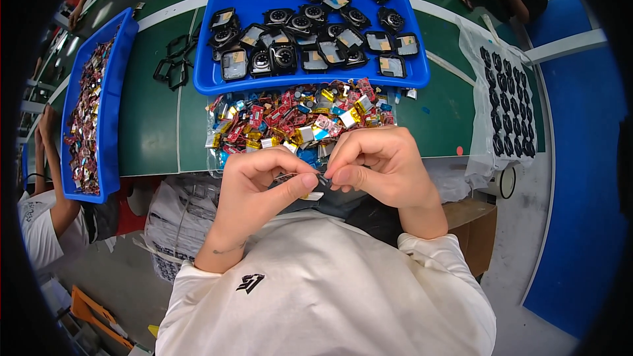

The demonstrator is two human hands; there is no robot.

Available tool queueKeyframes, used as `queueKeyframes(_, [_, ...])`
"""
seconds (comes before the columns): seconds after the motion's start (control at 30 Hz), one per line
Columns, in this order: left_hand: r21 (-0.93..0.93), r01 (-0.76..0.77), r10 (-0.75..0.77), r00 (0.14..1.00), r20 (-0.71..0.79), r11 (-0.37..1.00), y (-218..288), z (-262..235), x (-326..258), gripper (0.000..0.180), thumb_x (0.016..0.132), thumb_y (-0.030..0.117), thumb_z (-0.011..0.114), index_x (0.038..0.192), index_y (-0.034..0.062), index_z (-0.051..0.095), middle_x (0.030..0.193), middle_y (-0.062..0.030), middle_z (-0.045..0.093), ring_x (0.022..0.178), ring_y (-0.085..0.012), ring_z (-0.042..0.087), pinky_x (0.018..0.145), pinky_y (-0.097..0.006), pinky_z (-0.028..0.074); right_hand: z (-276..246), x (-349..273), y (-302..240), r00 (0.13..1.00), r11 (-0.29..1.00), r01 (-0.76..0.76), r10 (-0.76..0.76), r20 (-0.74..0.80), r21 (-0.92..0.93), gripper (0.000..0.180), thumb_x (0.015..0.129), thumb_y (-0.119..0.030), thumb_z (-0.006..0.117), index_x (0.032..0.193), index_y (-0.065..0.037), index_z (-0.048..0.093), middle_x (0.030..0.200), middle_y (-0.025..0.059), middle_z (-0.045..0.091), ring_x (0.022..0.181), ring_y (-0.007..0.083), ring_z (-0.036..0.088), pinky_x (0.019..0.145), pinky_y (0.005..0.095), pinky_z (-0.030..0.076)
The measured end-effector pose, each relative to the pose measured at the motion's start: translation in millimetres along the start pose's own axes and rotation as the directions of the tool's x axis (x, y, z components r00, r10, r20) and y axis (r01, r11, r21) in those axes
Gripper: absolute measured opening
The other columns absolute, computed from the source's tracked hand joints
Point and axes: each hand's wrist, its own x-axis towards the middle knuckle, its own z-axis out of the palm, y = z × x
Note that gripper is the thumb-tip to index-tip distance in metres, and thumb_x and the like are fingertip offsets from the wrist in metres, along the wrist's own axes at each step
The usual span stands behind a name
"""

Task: Assembling small electronic components by attaching small parts to circuit boards or housings.

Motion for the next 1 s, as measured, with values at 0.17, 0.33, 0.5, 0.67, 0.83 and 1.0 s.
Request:
queueKeyframes(0.17, [-0.107,0.04,-0.037,0.999,0.031,0.993,-3.6,-0.5,0.0,0.004,0.08,-0.003,0.064,0.083,-0.0049,0.064,0.079,-0.0084,0.063,0.071,-0.0118,0.06,0.064,-0.024,0.049,4.0,0.1,0.2,0.999,1.0,-0.023,0.024,-0.029,0.01,0.007,0.083,-0.002,0.063,0.079,0.004,0.062,0.073,0.0061,0.062,0.063,0.0083,0.057,0.054,0.02,0.047])
queueKeyframes(0.33, [-0.223,-0.005,0.011,1.0,0.023,0.975,-3.7,-5.8,-2.2,0.003,0.081,-0.003,0.064,0.082,-0.0049,0.063,0.077,-0.0083,0.062,0.067,-0.012,0.059,0.062,-0.023,0.049,-6.4,4.9,1.5,0.893,0.844,0.181,-0.356,-0.274,-0.505,0.004,0.077,0.001,0.067,0.078,0.002,0.063,0.074,0.0061,0.062,0.06,0.0078,0.057,0.051,0.0183,0.044])
queueKeyframes(0.5, [-0.159,-0.064,0.059,0.997,-0.04,0.985,-2.1,-7.4,-1.9,0.004,0.08,-0.002,0.064,0.083,-0.0047,0.063,0.076,-0.0082,0.061,0.066,-0.0122,0.058,0.059,-0.023,0.048,-32.6,5.8,-1.6,0.816,0.455,0.085,-0.543,-0.2,-0.887,0.015,0.064,-0.002,0.07,0.078,-0.004,0.067,0.086,0.0075,0.059,0.076,0.0222,0.054,0.065,0.0309,0.044])
queueKeyframes(0.67, [-0.105,-0.065,0.063,0.998,-0.025,0.992,-1.1,-9.0,-1.6,0.005,0.08,-0.003,0.065,0.083,-0.0047,0.063,0.076,-0.0085,0.061,0.067,-0.0123,0.058,0.06,-0.023,0.048,-52.9,12.2,-19.1,0.85,0.394,-0.098,-0.444,-0.282,-0.914,0.03,0.069,-0.003,0.065,0.099,-0.004,0.063,0.098,0.0112,0.055,0.089,0.0276,0.054,0.08,0.0345,0.044])
queueKeyframes(0.83, [-0.098,-0.098,0.095,0.995,-0.029,0.99,-1.0,-9.0,-2.2,0.004,0.079,-0.004,0.065,0.083,-0.0049,0.063,0.077,-0.0086,0.062,0.068,-0.0125,0.058,0.062,-0.023,0.048,-87.4,30.6,-29.0,0.921,0.195,-0.122,-0.344,-0.184,-0.973,0.028,0.07,-0.004,0.066,0.098,-0.008,0.067,0.101,0.0069,0.057,0.097,0.0257,0.053,0.081,0.0351,0.045])
queueKeyframes(1.0, [-0.073,-0.133,0.133,0.991,-0.011,0.988,2.2,-7.1,-2.7,0.004,0.078,-0.005,0.065,0.082,-0.0046,0.063,0.078,-0.0088,0.062,0.072,-0.0131,0.057,0.065,-0.024,0.046,-105.1,50.1,-29.5,0.975,0.0,0.094,-0.204,0.092,-0.996,0.027,0.067,-0.001,0.068,0.093,-0.009,0.068,0.106,0.003,0.058,0.1,0.0236,0.052,0.08,0.0356,0.047])
